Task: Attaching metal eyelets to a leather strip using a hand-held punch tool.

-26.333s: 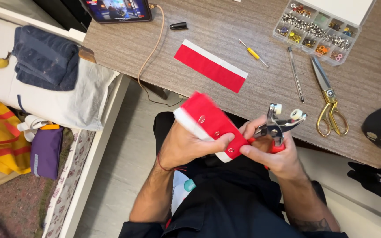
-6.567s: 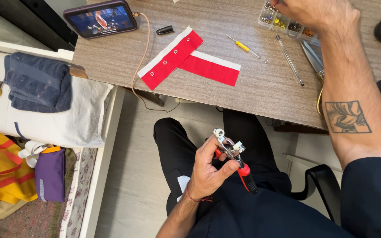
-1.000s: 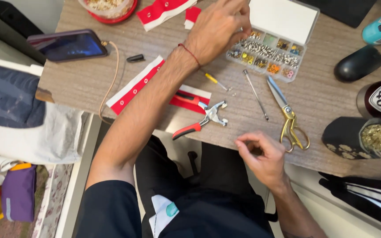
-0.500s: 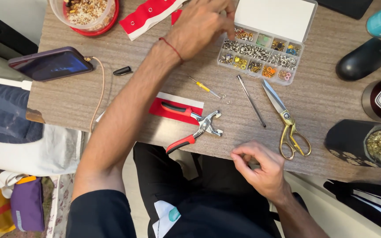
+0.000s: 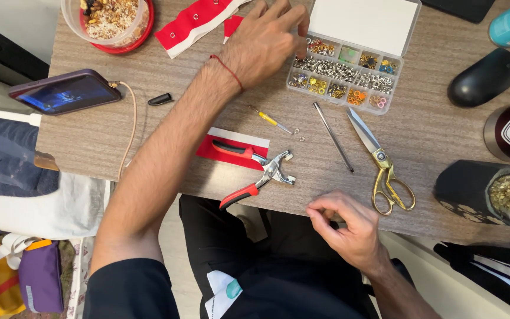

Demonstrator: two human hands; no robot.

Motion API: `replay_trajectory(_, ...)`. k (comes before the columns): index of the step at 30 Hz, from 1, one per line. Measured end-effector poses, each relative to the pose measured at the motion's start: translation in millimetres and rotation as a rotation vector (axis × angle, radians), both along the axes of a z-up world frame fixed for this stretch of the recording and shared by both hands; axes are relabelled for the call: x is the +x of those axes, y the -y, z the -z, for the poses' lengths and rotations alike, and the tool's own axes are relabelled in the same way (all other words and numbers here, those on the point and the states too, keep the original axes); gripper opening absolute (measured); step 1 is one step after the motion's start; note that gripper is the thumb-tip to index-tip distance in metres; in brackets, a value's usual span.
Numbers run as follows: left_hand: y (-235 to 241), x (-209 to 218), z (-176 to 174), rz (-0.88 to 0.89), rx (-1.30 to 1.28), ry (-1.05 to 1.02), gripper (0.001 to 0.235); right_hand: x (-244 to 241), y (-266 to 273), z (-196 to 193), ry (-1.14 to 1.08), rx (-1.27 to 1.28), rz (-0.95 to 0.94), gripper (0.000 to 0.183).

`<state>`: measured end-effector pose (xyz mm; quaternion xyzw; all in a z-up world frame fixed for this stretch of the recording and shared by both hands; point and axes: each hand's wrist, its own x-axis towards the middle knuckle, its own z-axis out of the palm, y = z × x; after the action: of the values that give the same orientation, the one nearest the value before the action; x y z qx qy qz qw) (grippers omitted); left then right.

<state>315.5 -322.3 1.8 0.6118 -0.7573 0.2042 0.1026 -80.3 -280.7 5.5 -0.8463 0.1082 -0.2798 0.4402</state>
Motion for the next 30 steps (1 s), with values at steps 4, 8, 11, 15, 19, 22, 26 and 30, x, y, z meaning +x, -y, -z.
replay_trajectory(4,2,-14,-1,-0.053,0.010,0.084,0.022,0,0,0,0.003,0.003,-0.001,0.009)
replay_trajectory(8,0,-22,3,-0.073,-0.034,0.113,0.024,0,0,0,0.000,-0.007,-0.005,0.009)
replay_trajectory(11,-2,-25,-2,-0.067,-0.009,0.058,0.025,-1,0,0,0.004,-0.012,-0.004,0.009)
replay_trajectory(15,-4,-26,-13,-0.112,-0.064,0.077,0.018,-1,0,1,0.011,-0.024,-0.002,0.009)
replay_trajectory(19,1,-25,0,-0.153,0.008,0.123,0.028,1,0,-3,0.007,-0.028,-0.002,0.010)
replay_trajectory(22,3,-27,4,-0.171,0.008,0.139,0.030,0,0,-2,0.017,-0.020,0.005,0.009)
replay_trajectory(26,-2,-29,0,-0.127,-0.043,0.094,0.025,0,0,-1,0.016,-0.020,-0.004,0.009)
replay_trajectory(30,-2,-30,-8,-0.107,0.070,-0.018,0.024,-1,1,-1,0.015,-0.016,-0.009,0.009)
